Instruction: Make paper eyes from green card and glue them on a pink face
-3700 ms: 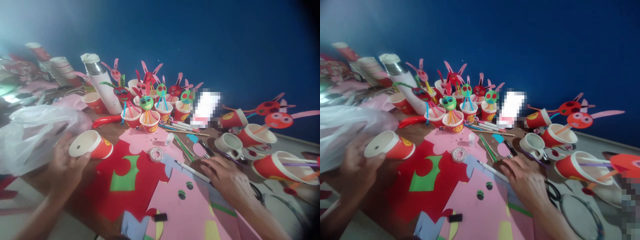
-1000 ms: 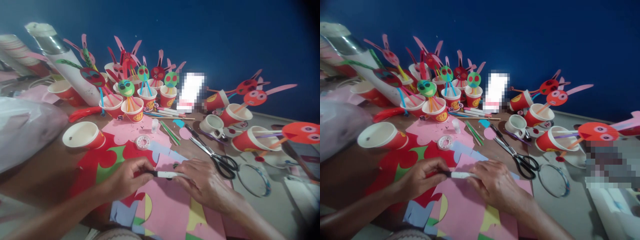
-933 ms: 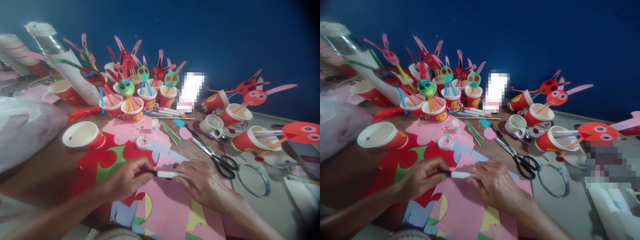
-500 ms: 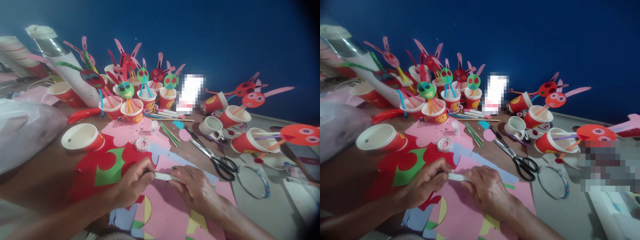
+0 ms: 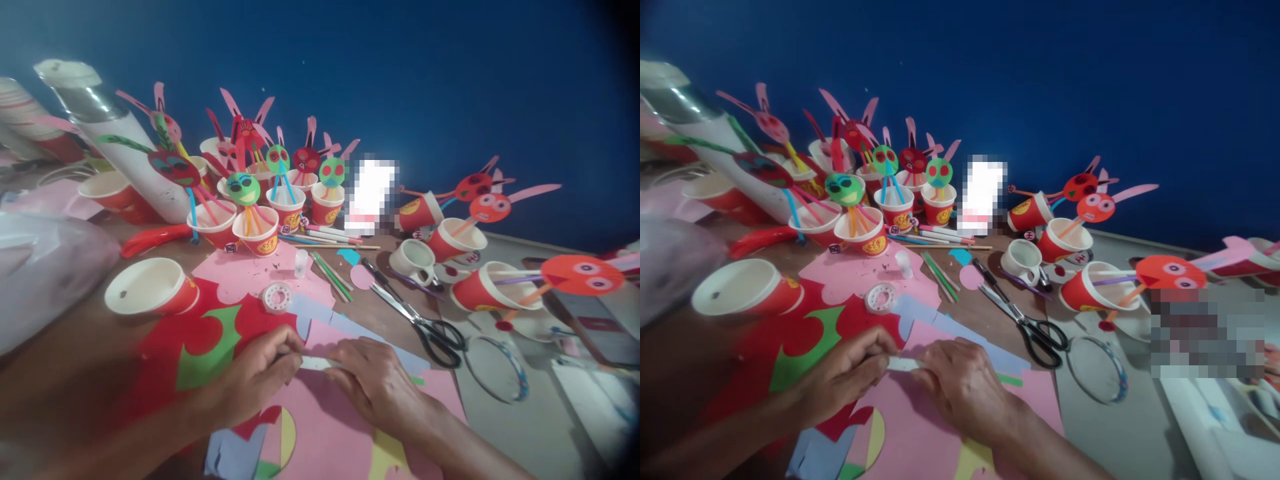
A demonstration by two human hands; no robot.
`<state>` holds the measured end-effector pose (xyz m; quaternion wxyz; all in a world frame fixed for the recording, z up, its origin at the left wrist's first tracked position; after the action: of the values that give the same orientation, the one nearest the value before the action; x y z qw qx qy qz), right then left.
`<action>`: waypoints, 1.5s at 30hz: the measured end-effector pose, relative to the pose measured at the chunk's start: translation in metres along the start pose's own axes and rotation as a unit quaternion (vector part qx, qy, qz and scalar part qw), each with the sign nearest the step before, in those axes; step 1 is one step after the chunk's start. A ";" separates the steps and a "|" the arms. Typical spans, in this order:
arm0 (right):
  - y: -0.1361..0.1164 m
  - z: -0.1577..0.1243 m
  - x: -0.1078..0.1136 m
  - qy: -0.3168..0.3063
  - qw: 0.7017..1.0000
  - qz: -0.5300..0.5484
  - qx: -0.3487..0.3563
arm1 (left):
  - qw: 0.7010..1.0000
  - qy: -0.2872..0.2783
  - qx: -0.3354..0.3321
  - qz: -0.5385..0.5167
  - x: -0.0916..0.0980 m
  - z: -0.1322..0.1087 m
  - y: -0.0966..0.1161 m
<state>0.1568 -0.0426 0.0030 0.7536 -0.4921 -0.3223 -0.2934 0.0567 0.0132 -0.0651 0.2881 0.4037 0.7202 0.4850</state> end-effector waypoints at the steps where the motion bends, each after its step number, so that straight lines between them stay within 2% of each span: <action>1: 0.004 0.002 0.005 0.003 1.000 -0.005 -0.005 | 1.000 0.010 0.001 0.026 0.005 -0.002 0.001; 4: 0.034 0.005 0.034 0.051 0.994 -0.071 -0.071 | 0.991 0.066 -0.009 0.119 0.028 -0.010 0.003; 6: 0.060 0.005 0.052 0.086 0.974 -0.164 -0.130 | 0.975 0.110 -0.029 0.189 0.043 -0.015 0.005; 8: 0.081 0.007 0.062 0.113 0.950 -0.242 -0.164 | 0.947 0.140 -0.092 0.273 0.051 -0.019 0.016; 10: 0.098 0.012 0.060 0.124 0.938 -0.269 -0.179 | 0.903 0.175 -0.192 0.343 0.054 -0.024 0.037; 12: 0.108 0.019 0.053 0.131 0.930 -0.289 -0.186 | 0.864 0.206 -0.278 0.365 0.056 -0.029 0.057; 14: 0.111 0.026 0.046 0.133 0.926 -0.301 -0.186 | 0.855 0.213 -0.324 0.345 0.060 -0.029 0.067; 17: 0.105 0.033 0.040 0.128 0.927 -0.306 -0.174 | 0.860 0.195 -0.349 0.316 0.067 -0.024 0.068; 19: 0.094 0.035 0.040 0.120 0.932 -0.302 -0.158 | 0.856 0.203 -0.337 0.336 0.073 -0.020 0.062; 22: 0.069 0.036 0.037 0.098 0.949 -0.275 -0.120 | 0.841 0.233 -0.285 0.395 0.083 -0.011 0.050; 24: 0.046 0.037 0.028 0.078 0.972 -0.211 -0.074 | 0.835 0.245 -0.250 0.424 0.086 -0.006 0.045; 27: 0.012 0.039 0.013 0.063 0.991 -0.118 -0.004 | 0.844 0.235 -0.205 0.437 0.085 0.003 0.040; 29: 0.000 0.038 0.001 0.040 0.996 -0.080 0.015 | 0.856 0.223 -0.181 0.430 0.083 0.008 0.038; 33: -0.004 0.032 -0.011 0.031 0.998 -0.033 0.037 | 0.864 0.211 -0.173 0.423 0.079 0.012 0.039; 40: -0.010 0.021 -0.008 0.036 0.996 0.010 0.075 | 0.865 0.209 -0.182 0.418 0.076 0.010 0.043; 45: -0.010 0.015 -0.004 0.033 0.996 0.025 0.073 | 0.868 0.211 -0.198 0.403 0.071 0.005 0.048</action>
<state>0.1434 -0.0318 0.0097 0.8049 -0.4333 -0.3055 -0.2667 0.0396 0.0862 -0.0238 -0.0170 0.4817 0.4273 0.7649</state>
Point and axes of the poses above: each hand's wrist, its own z-axis towards the middle knuckle, its own x-axis out of the back of the hand, y = z × x, the point moved 10 cm from there along z, towards the middle knuckle, and after that the axes turned 1 degree about -x, right-handed, at the moved point
